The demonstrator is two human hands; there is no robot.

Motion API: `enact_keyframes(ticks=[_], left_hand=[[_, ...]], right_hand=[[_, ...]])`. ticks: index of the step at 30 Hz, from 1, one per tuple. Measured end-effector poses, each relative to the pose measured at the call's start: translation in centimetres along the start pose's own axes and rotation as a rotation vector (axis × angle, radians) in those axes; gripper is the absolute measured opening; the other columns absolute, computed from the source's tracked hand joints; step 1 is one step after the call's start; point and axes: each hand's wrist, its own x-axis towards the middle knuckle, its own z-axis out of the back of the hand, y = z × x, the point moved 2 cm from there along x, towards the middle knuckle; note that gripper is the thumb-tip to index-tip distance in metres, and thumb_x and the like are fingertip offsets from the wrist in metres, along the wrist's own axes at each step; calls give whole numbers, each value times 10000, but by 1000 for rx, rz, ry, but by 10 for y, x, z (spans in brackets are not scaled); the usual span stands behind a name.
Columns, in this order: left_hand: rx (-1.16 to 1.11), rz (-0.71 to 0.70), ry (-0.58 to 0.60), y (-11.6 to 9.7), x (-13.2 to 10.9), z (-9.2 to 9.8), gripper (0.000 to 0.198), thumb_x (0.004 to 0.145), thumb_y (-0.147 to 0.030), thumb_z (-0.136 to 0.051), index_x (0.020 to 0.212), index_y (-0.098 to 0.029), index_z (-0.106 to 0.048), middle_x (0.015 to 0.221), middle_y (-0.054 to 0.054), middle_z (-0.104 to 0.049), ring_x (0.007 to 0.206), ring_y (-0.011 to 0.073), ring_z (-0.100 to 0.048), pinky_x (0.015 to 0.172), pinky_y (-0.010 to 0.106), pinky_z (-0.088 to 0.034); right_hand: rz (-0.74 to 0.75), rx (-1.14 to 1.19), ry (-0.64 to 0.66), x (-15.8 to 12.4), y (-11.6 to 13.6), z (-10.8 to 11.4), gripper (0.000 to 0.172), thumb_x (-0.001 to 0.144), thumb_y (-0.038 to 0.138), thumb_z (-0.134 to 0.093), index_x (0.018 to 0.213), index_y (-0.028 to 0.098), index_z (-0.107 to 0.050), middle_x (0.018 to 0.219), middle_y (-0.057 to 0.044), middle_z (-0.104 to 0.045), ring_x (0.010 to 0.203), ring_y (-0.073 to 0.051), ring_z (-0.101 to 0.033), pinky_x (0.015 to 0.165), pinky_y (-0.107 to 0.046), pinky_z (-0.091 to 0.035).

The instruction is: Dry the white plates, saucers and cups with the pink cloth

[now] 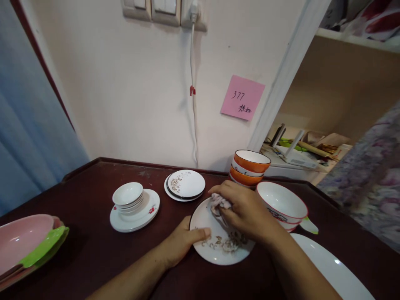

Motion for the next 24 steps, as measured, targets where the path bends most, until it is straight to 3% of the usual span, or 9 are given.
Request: enact_keyframes(ticks=[4, 7, 10, 12, 14, 17, 21, 24], left_hand=[[-85, -50, -106, 2, 3, -3, 377, 779, -219, -695, 1129, -80, -676, 1017, 170, -731, 940, 300, -680, 893, 437, -494], [-181, -141, -256, -6, 5, -3, 468, 786, -255, -700, 1216, -83, -625, 1115, 184, -701, 1050, 311, -643, 945, 441, -479], [-234, -233, -371, -15, 6, 0, 573, 799, -281, -693, 1325, -119, -536, 1232, 174, -648, 1140, 310, -596, 988, 444, -455], [-250, -258, -366, -17, 6, 2, 586, 819, -273, -671, 1363, -148, -495, 1283, 160, -618, 1183, 301, -566, 1011, 438, -437], [-234, -231, -297, -16, 5, 3, 562, 826, -241, -659, 1358, -158, -498, 1307, 150, -603, 1212, 290, -543, 1028, 421, -421], [-178, -174, -204, -15, 3, 5, 504, 821, -207, -654, 1310, -166, -537, 1313, 141, -598, 1201, 283, -547, 1007, 411, -435], [-122, -103, -280, -14, 4, 9, 377, 834, -258, -642, 1194, -159, -586, 1208, 145, -653, 1044, 283, -628, 862, 447, -527], [-96, -38, -325, -12, 5, 8, 346, 811, -269, -673, 1117, -122, -607, 1146, 171, -674, 971, 299, -655, 767, 452, -564]], right_hand=[[-99, 12, -190, 6, -13, -7, 361, 763, 135, -529, 1100, 234, -609, 1019, -43, -644, 917, -201, -595, 791, -306, -436], [-255, 147, -350, 12, -36, -27, 242, 784, 218, -536, 1007, 204, -627, 958, -50, -665, 889, -213, -604, 793, -328, -441], [-490, 538, -441, 15, -53, -67, 233, 756, 343, -576, 910, 175, -623, 804, -40, -660, 738, -201, -604, 675, -309, -467], [-602, 860, -542, 14, -58, -92, 285, 722, 366, -596, 924, 164, -599, 806, -38, -657, 708, -185, -604, 652, -298, -482], [-639, 979, -617, 13, -59, -100, 292, 686, 344, -624, 914, 165, -588, 787, -23, -646, 684, -170, -594, 635, -281, -478], [-574, 791, -657, 10, -55, -75, 270, 678, 296, -626, 919, 174, -613, 769, -3, -633, 670, -160, -574, 618, -269, -459], [-259, 317, -571, 6, -39, -25, 239, 694, 197, -578, 918, 202, -661, 833, -10, -649, 757, -174, -586, 703, -286, -453], [-178, 238, -576, 6, -32, -16, 250, 713, 186, -569, 942, 209, -666, 881, -19, -656, 797, -178, -593, 742, -290, -454]])
